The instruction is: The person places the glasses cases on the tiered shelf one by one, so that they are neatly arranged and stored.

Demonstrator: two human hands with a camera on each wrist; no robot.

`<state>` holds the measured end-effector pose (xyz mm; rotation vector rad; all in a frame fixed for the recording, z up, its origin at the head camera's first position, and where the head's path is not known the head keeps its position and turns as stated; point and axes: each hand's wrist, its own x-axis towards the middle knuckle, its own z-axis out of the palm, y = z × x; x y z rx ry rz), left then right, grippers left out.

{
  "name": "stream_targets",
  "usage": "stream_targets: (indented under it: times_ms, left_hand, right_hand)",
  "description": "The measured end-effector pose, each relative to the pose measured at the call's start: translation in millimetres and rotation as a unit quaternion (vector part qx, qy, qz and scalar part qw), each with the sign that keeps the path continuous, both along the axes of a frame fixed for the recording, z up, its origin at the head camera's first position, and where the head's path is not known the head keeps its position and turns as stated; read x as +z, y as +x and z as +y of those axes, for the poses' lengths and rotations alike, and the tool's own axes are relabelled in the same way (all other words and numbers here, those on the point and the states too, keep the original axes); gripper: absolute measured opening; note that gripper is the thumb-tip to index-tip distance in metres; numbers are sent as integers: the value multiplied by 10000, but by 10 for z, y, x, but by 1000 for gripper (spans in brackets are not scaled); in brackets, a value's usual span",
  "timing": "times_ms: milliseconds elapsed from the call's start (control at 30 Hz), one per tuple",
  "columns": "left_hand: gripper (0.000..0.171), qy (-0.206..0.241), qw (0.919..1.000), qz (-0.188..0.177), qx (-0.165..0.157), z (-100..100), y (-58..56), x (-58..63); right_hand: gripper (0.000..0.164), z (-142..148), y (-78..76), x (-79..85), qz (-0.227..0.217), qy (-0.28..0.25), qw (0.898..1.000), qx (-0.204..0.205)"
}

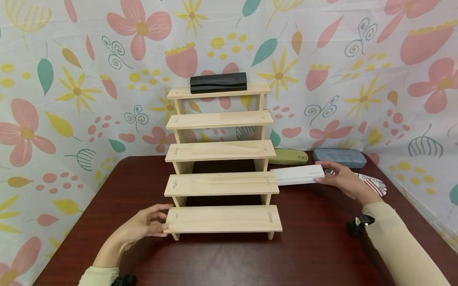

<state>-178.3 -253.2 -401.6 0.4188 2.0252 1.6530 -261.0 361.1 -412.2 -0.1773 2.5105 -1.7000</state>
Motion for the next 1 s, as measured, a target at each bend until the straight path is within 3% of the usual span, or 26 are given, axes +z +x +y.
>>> stream_targets:
  times_ms: [200,333,400,533,600,767,833,1000]
  left_hand:
    - [69,9,10000,-12,8,-3,-7,-20]
    - [68,9,10000,-1,4,-5,-11,-16]
    - [68,24,10000,-9,14,-3,-10,-11]
    - [68,27,10000,-33,46,2,-4,3]
    - [68,53,10000,-30,44,4,-1,9]
    - [69,78,10000,-3,12,4,-1,11]
    - [68,64,10000,14,-3,1,0,9]
    - [68,31,10000,34,-5,1,3,14]
  right_hand:
    - [67,158,72,114,-71,39,9995,-292]
    - [56,261,118,205,30,-908,9954,-299]
    - [52,298,132,247,154,-1611,9866,-225]
    - [49,323,150,338,477,-2823,9581,-15]
    - [50,316,151,393,616,-3276,9427,119]
    - [50,266,143,561,754,-3888,9178,278]
    - [50,241,128,637,743,-4060,9104,292]
    - [48,153,86,817,908,-3881,9170,155]
